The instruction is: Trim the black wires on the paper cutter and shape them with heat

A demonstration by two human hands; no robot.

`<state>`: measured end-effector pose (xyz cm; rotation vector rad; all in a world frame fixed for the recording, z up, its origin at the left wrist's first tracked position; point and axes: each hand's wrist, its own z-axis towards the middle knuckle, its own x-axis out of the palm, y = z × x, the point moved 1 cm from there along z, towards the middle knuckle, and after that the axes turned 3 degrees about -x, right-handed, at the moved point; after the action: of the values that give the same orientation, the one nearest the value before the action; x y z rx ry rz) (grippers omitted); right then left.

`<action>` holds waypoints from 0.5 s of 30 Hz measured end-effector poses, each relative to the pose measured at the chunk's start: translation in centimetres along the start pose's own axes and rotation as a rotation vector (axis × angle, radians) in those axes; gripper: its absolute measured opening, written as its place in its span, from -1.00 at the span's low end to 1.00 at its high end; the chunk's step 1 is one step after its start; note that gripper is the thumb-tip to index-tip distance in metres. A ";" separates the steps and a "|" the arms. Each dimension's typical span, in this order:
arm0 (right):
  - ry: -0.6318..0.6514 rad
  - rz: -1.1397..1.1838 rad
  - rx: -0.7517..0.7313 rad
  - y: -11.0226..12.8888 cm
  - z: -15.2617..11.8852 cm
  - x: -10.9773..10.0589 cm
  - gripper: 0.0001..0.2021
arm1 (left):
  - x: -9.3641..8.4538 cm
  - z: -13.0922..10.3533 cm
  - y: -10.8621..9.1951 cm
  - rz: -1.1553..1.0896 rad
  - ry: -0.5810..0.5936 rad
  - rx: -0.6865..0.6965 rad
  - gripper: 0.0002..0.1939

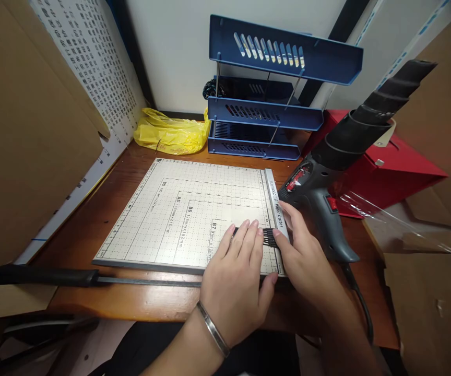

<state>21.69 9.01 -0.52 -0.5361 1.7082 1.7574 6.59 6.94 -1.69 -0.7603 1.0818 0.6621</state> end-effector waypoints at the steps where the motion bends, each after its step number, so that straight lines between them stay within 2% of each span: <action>1: -0.004 0.000 0.013 0.1 0.0 0.0 -0.50 | 0.0 0.0 0.0 0.001 -0.001 0.000 -0.37; 15: -0.019 -0.040 0.015 0.6 -0.5 0.5 -0.46 | 0.1 0.1 0.0 0.010 -0.004 0.000 -0.37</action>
<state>20.84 8.57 -0.49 -0.5418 1.6853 1.7154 6.67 7.03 -1.73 -0.7535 1.0828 0.6722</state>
